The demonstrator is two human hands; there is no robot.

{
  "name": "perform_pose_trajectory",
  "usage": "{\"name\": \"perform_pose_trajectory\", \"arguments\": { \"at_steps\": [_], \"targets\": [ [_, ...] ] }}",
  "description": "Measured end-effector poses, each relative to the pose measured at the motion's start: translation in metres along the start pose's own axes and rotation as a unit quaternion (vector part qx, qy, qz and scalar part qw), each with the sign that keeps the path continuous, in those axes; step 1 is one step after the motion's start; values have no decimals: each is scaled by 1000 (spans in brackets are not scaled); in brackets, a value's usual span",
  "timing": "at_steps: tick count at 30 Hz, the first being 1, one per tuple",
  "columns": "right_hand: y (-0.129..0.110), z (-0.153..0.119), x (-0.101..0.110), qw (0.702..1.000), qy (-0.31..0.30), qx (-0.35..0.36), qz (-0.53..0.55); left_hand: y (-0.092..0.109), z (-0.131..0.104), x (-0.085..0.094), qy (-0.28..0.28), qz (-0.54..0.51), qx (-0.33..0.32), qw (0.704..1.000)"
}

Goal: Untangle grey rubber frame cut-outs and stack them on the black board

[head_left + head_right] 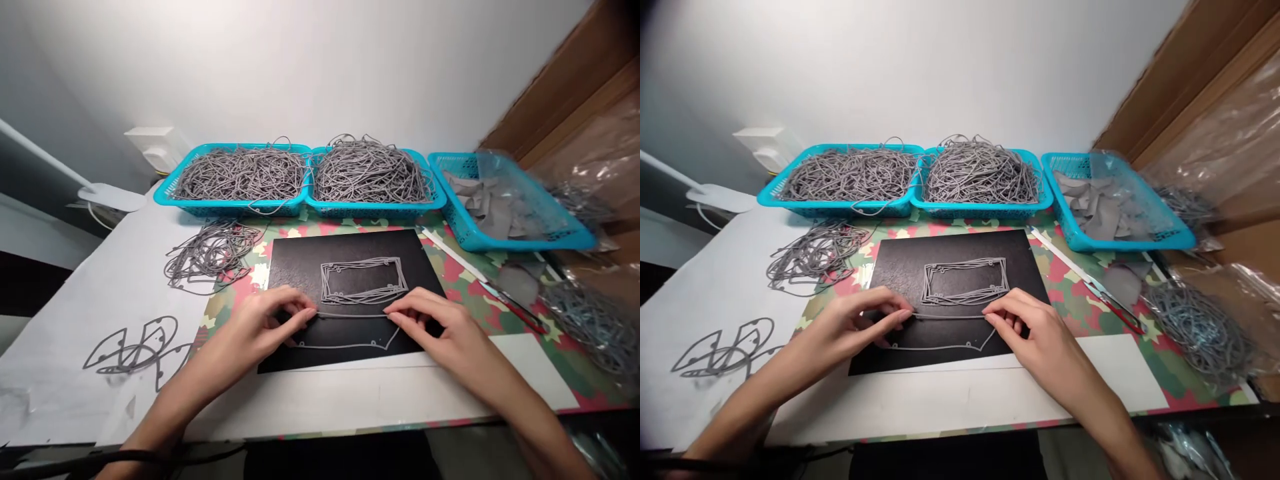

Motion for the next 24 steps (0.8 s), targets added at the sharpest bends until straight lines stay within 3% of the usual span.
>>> {"name": "perform_pose_trajectory", "arguments": {
  "at_steps": [6, 12, 18, 24],
  "targets": [
    [8, -4, -7, 999, 21, 22, 28, -10, -2, 12, 30, 20, 22, 999],
    [9, -12, -6, 998, 28, 36, 40, -8, -3, 20, 80, 47, -13, 996],
    [6, -10, -4, 997, 59, 26, 51, -9, 0, 14, 57, 75, -38, 995],
    [5, -10, -5, 997, 51, 31, 52, -13, -1, 9, 43, 130, -60, 989]
  ]
}}
Point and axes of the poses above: each hand's wrist, its own z-axis towards the middle knuckle, its own x-axis out of the back of the hand, y = z × x, the point moved 7 cm from there along z, towards the middle knuckle, and after that the axes turned 3 degrees about y, right-handed, at the moved point
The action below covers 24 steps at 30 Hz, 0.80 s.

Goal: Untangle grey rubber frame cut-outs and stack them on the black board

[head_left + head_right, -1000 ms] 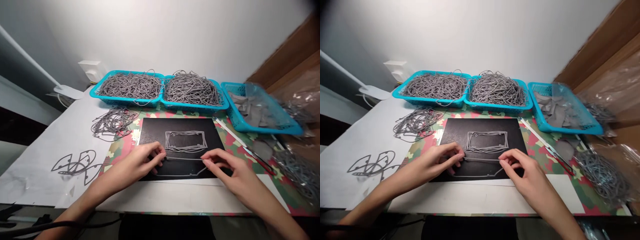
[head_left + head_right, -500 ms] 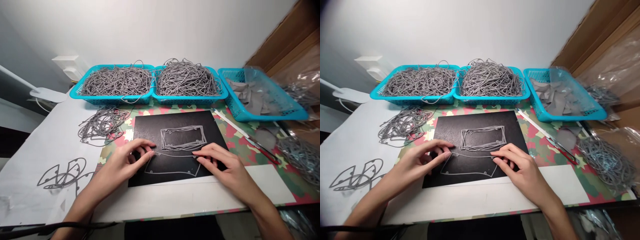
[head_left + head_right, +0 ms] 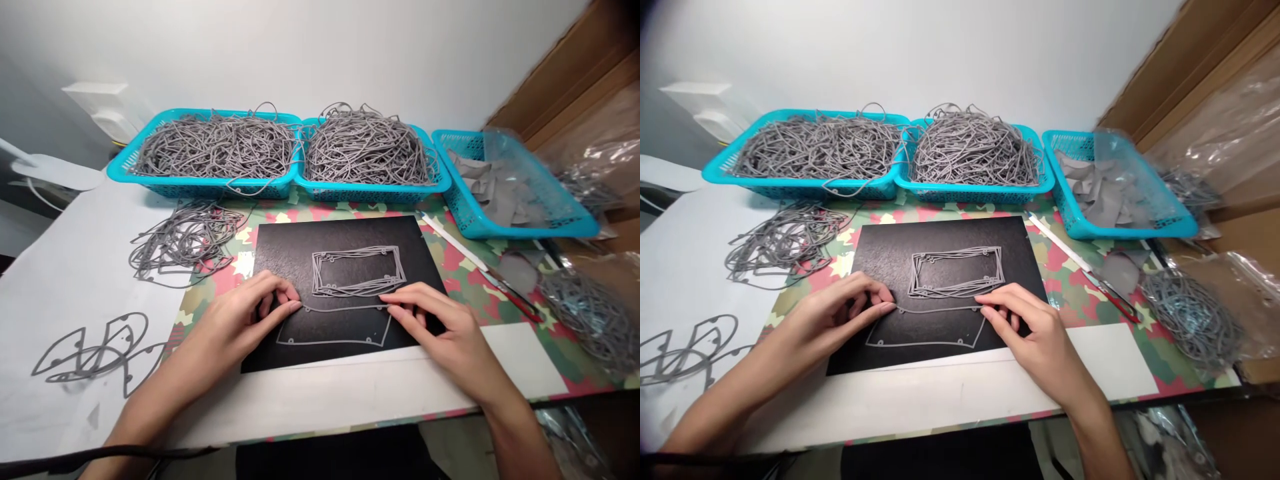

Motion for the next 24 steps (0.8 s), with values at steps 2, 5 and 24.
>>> {"name": "perform_pose_trajectory", "arguments": {
  "at_steps": [2, 5, 24],
  "targets": [
    [1, 0, 0, 1000, -1, 0, -4, 1, -2, 0, -4, 18, -8, 1000],
    [2, -1, 0, 1000, 0, 3, -3, 3, -4, -1, -5, 39, -11, 999],
    [-6, 3, 3, 977, -32, -30, 211, 36, -1, -6, -31, 23, -9, 999]
  ]
}}
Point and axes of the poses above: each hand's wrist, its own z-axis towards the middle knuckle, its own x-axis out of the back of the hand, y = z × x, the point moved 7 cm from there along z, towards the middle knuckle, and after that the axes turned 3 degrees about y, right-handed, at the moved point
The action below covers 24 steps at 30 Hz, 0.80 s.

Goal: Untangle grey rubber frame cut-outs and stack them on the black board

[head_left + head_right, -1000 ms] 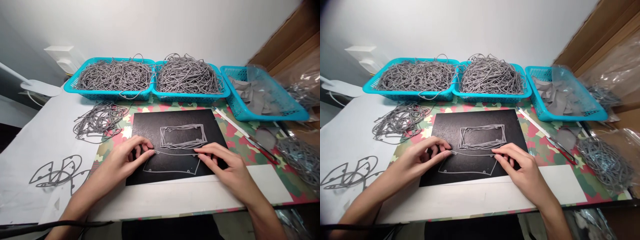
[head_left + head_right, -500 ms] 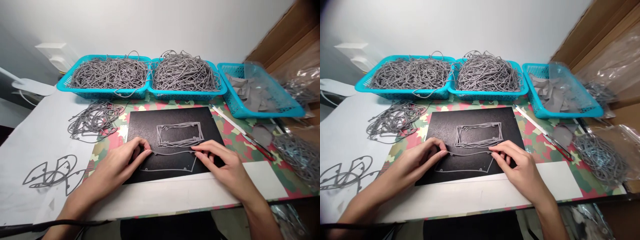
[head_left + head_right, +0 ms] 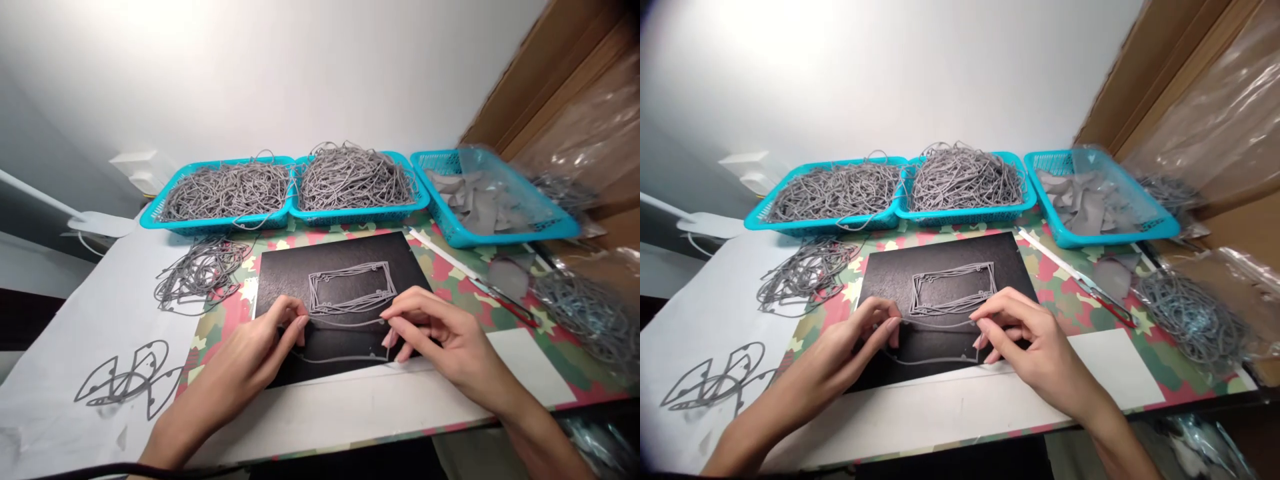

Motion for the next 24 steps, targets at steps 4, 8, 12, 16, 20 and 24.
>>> {"name": "perform_pose_trajectory", "arguments": {
  "at_steps": [4, 8, 12, 16, 20, 24],
  "targets": [
    [5, 32, 17, 994, -50, -97, -1, 8, 27, 3, 19, -42, 6, 999],
    [12, 72, 32, 989, -81, -111, -57, 6, 53, 5, 33, -63, 15, 997],
    [18, 89, 35, 988, -75, -98, -93, 0, 63, 7, 79, -19, 25, 996],
    [20, 87, 37, 987, -44, -62, -144, -6, 64, 8, 123, -27, 20, 992],
    [12, 86, 41, 971, -4, 21, -236, -9, 64, 4, 118, -35, 4, 992],
    [14, 87, 41, 967, 9, 47, -250, -8, 64, 2, 128, -44, -1, 991]
  ]
}}
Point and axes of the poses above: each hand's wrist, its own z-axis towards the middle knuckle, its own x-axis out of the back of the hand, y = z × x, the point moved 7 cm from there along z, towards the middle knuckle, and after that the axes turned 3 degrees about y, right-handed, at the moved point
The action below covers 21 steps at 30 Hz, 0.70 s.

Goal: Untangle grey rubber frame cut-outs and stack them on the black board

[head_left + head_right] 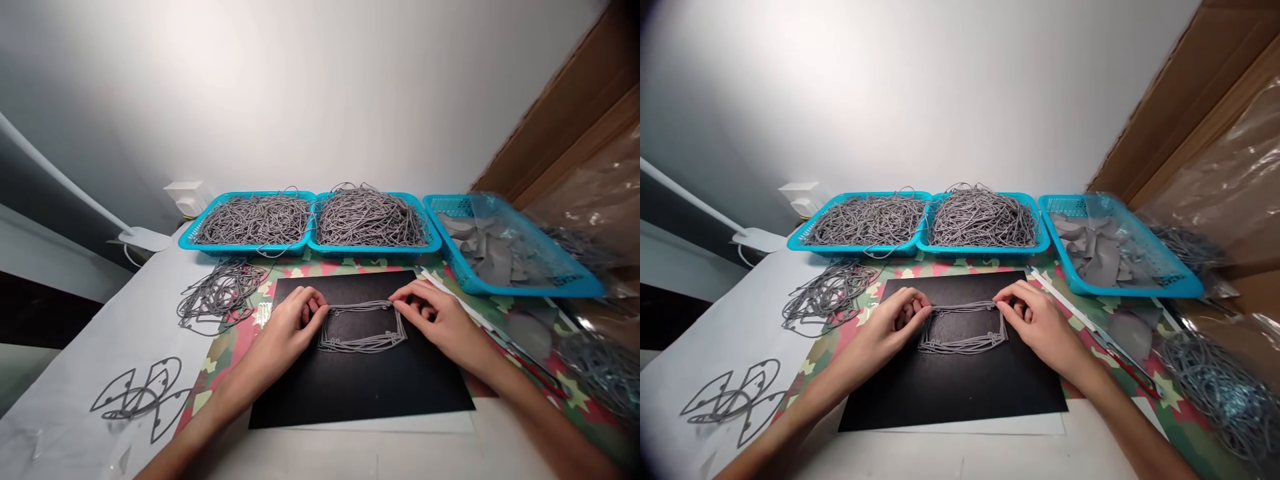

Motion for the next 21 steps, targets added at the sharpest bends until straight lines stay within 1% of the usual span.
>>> {"name": "perform_pose_trajectory", "arguments": {
  "at_steps": [2, 4, 5, 7, 9, 10, 11, 13, 14, 15, 17, 18, 19, 21],
  "targets": [
    [3, -1, -1, 1000, 7, 9, -10, -1, 1, 2, 1, -8, 9, 1000],
    [8, -2, -2, 1000, 10, 13, -23, -2, 1, 14, 17, 2, 10, 1000],
    [11, -3, -1, 999, 13, 12, -29, -3, 0, 23, 35, 24, 7, 999],
    [18, -4, 2, 999, 28, 6, -44, -8, -8, 49, 83, 102, 6, 991],
    [23, -5, 6, 997, 53, 1, -61, -17, -23, 74, 118, 203, 20, 972],
    [25, -5, 7, 995, 65, 1, -71, -22, -32, 84, 125, 250, 28, 960],
    [25, -6, 8, 994, 76, 3, -80, -27, -40, 90, 115, 287, 36, 950],
    [22, -7, 8, 991, 91, 10, -95, -34, -52, 99, 106, 324, 45, 939],
    [20, -8, 7, 990, 94, 16, -103, -36, -54, 102, 104, 331, 45, 937],
    [17, -9, 6, 989, 98, 23, -111, -35, -52, 105, 109, 336, 40, 935],
    [10, -10, 4, 986, 101, 39, -126, -30, -40, 109, 124, 352, 23, 928],
    [8, -10, 3, 985, 104, 46, -131, -28, -29, 110, 135, 363, 12, 922],
    [6, -11, 4, 984, 107, 53, -133, -28, -18, 109, 134, 371, 7, 919],
    [3, -11, 5, 982, 114, 64, -134, -33, 6, 105, 123, 369, 17, 921]
  ]
}}
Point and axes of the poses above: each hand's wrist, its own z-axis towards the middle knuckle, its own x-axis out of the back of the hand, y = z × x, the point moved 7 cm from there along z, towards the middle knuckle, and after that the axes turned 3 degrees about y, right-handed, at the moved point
